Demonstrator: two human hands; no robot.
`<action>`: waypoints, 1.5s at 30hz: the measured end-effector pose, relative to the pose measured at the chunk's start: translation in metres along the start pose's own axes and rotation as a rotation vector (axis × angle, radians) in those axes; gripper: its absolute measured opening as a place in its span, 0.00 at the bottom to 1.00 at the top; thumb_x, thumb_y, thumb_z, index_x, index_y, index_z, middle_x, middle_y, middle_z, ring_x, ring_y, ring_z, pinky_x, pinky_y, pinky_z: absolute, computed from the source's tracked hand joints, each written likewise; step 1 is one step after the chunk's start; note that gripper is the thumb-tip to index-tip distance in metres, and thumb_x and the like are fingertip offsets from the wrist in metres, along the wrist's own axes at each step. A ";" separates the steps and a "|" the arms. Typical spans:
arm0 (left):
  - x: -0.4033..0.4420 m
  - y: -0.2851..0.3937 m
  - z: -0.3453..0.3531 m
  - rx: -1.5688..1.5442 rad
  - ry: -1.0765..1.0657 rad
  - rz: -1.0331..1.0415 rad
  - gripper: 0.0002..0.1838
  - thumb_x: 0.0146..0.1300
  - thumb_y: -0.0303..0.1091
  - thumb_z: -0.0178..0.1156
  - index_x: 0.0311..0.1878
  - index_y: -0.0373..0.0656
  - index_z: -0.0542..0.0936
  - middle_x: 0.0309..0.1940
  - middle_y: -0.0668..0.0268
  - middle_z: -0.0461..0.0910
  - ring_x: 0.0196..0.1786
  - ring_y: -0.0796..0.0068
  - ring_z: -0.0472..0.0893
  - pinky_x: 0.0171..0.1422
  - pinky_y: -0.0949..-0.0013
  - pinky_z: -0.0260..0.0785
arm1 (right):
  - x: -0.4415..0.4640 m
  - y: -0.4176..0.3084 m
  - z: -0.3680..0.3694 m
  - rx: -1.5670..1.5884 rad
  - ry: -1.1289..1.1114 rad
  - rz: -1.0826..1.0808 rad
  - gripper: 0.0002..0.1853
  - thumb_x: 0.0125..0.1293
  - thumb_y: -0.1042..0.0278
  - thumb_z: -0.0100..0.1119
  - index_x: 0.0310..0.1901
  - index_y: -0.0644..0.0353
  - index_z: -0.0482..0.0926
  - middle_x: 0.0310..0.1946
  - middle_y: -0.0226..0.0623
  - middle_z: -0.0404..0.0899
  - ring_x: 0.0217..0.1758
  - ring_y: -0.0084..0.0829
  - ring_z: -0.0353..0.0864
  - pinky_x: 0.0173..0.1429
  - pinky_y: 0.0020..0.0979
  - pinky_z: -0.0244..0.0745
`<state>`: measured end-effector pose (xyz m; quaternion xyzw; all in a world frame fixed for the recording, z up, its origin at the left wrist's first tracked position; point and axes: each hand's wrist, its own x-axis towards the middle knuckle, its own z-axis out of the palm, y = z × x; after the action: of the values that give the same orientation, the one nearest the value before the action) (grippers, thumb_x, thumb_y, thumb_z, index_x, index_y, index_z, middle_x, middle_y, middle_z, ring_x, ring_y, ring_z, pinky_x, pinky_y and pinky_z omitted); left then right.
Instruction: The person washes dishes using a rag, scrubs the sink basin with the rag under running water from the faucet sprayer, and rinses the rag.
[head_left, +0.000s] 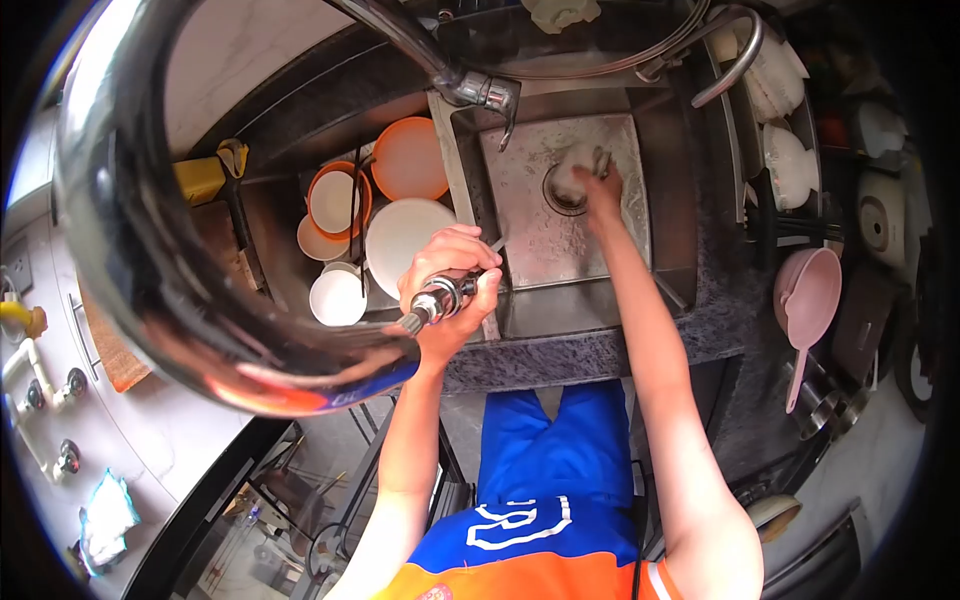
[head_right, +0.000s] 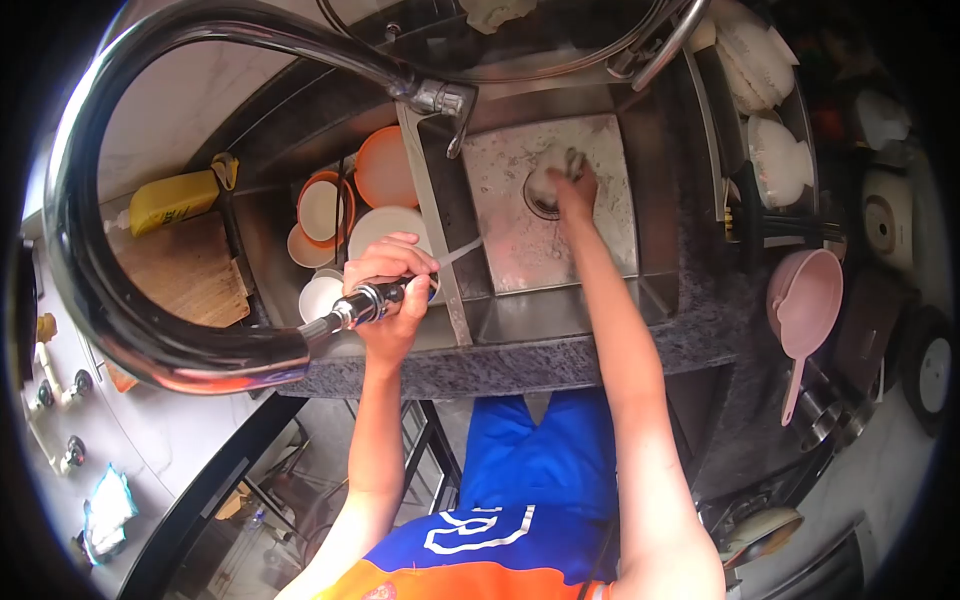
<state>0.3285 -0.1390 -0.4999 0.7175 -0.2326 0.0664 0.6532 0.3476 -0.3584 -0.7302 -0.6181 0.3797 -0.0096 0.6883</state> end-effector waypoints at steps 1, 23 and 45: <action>0.000 0.000 0.000 -0.019 0.065 -0.012 0.16 0.48 0.16 0.64 0.38 0.41 0.70 0.27 0.61 0.78 0.32 0.67 0.81 0.52 0.53 0.71 | 0.019 0.003 0.006 -0.202 0.153 -0.100 0.28 0.57 0.72 0.62 0.59 0.68 0.66 0.53 0.50 0.75 0.55 0.43 0.76 0.55 0.36 0.72; 0.003 -0.005 -0.005 0.043 0.036 0.020 0.16 0.52 0.20 0.63 0.40 0.42 0.67 0.26 0.61 0.77 0.30 0.66 0.80 0.52 0.52 0.70 | -0.028 0.085 0.055 -0.929 -0.574 -1.044 0.24 0.54 0.80 0.53 0.56 0.57 0.74 0.66 0.45 0.64 0.72 0.42 0.57 0.73 0.47 0.52; 0.012 -0.015 0.002 0.116 0.138 0.133 0.16 0.53 0.19 0.59 0.42 0.42 0.65 0.29 0.59 0.76 0.32 0.65 0.79 0.52 0.51 0.70 | -0.110 0.022 0.068 -0.511 -0.593 -0.061 0.22 0.64 0.67 0.52 0.58 0.70 0.70 0.47 0.61 0.76 0.54 0.53 0.76 0.57 0.40 0.70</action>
<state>0.3449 -0.1434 -0.5095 0.7308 -0.2302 0.1721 0.6191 0.2953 -0.2430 -0.6968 -0.7566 0.1361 0.2439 0.5913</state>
